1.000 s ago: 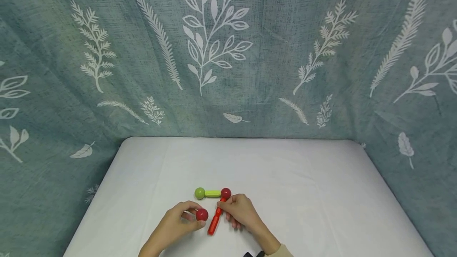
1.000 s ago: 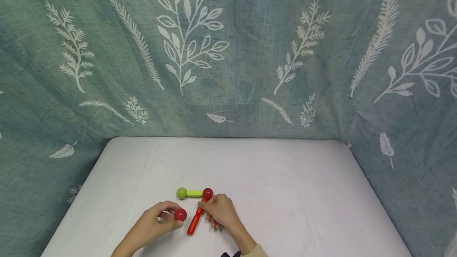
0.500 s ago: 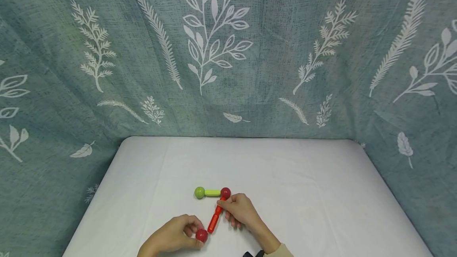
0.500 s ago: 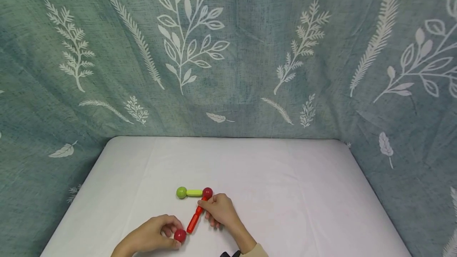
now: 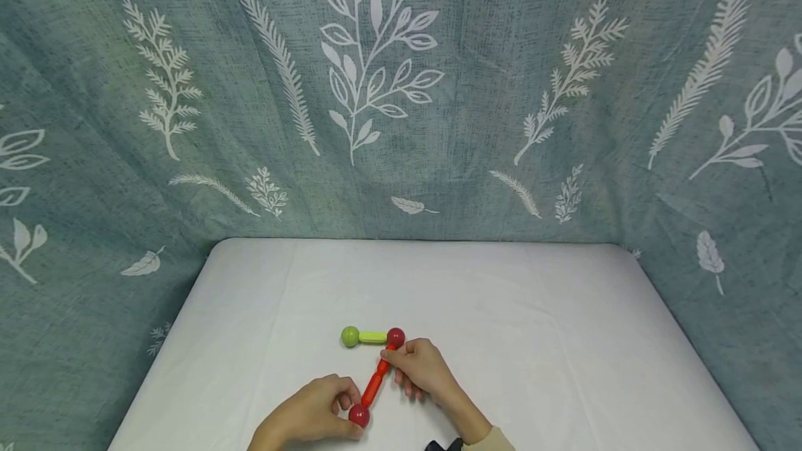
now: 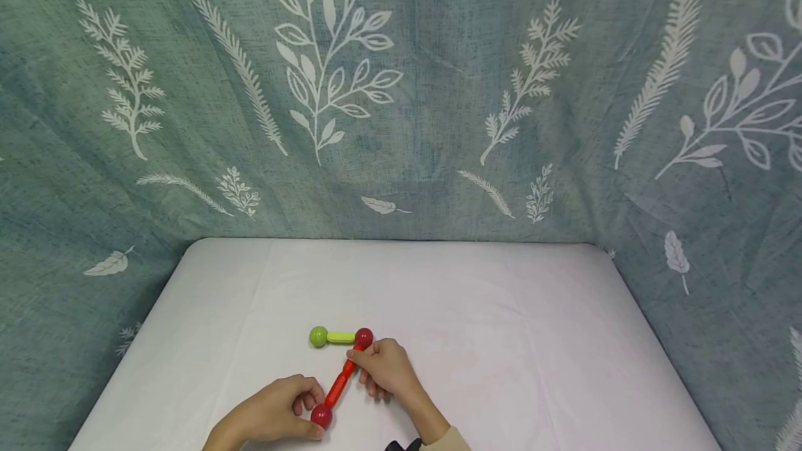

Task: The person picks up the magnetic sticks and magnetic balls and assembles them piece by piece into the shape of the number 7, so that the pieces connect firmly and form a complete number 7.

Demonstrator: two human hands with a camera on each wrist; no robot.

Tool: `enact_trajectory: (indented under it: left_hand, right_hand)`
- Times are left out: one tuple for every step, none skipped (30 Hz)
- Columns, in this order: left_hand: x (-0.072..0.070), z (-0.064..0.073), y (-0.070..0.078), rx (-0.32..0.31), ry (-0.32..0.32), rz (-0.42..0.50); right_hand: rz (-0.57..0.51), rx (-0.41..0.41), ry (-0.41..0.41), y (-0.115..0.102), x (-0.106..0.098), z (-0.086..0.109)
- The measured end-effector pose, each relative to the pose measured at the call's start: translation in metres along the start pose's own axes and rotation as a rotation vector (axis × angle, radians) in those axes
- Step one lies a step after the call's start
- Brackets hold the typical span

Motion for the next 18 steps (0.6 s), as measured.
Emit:
enact_trajectory:
  left_hand:
    - [0.0,0.0,0.0,-0.005,-0.001,-0.004]
    - [0.001,0.0,0.0,-0.008,0.0,-0.006]
    - [0.001,0.0,0.0,-0.011,0.001,-0.009]
    - [0.001,-0.001,0.001,-0.013,0.001,-0.012]
    - [0.001,-0.001,0.001,-0.015,0.0,-0.016]
    - [0.0,-0.001,0.001,-0.015,-0.004,-0.02]
    - [0.0,0.0,0.002,-0.015,-0.009,-0.022]
    - [-0.001,0.0,0.001,-0.021,-0.018,-0.023]
    - [-0.002,0.0,0.001,-0.03,-0.027,-0.022]
    - [-0.004,0.0,0.0,-0.041,-0.034,-0.021]
    - [-0.006,0.0,0.0,-0.046,-0.037,-0.021]
    - [-0.011,-0.001,0.0,-0.05,-0.034,-0.023]
    - [-0.015,-0.002,0.0,-0.053,-0.023,-0.024]
    - [-0.021,-0.004,-0.001,-0.056,-0.003,-0.028]
    - [-0.028,-0.006,-0.001,-0.053,0.027,-0.038]
    - [-0.035,-0.009,-0.001,-0.048,0.063,-0.049]
    - [-0.043,-0.011,-0.002,-0.044,0.104,-0.06]
    - [-0.05,-0.014,-0.002,-0.043,0.148,-0.076]
  right_hand:
    - [-0.002,0.0,0.0,0.0,0.0,0.0]
    - [-0.003,0.0,0.0,0.0,0.0,0.0]
    - [-0.005,0.0,0.0,0.0,0.0,0.0]
    - [-0.007,0.0,0.001,0.0,0.0,0.0]
    - [-0.008,0.0,0.001,0.0,0.0,0.0]
    - [-0.008,-0.001,0.001,0.0,-0.001,0.0]
    - [-0.007,-0.001,0.003,0.0,-0.001,0.0]
    - [-0.006,-0.002,0.003,0.0,-0.001,0.0]
    - [-0.005,-0.003,0.004,0.0,-0.001,0.001]
    - [-0.003,-0.002,0.004,0.0,-0.001,0.001]
    - [-0.002,-0.002,0.004,0.0,-0.001,0.001]
    - [-0.002,-0.001,0.003,0.0,-0.001,0.001]
    - [-0.001,-0.001,0.002,0.0,-0.001,0.001]
    - [-0.001,0.0,0.001,0.0,0.0,0.001]
    - [0.0,0.0,0.002,-0.001,0.0,0.001]
    - [0.001,0.0,0.001,-0.001,0.0,0.001]
    - [0.001,0.0,0.0,-0.001,0.0,0.002]
    - [0.002,0.0,0.0,-0.002,0.0,0.002]
Point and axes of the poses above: each hand's wrist, its own z-axis away from the middle knuckle, its own x-axis out of the palm, y = z × x, the point moved 8 cm from there along -z, towards the middle knuckle, and after that the axes turned 8 degrees about x, right-handed, at the moved point
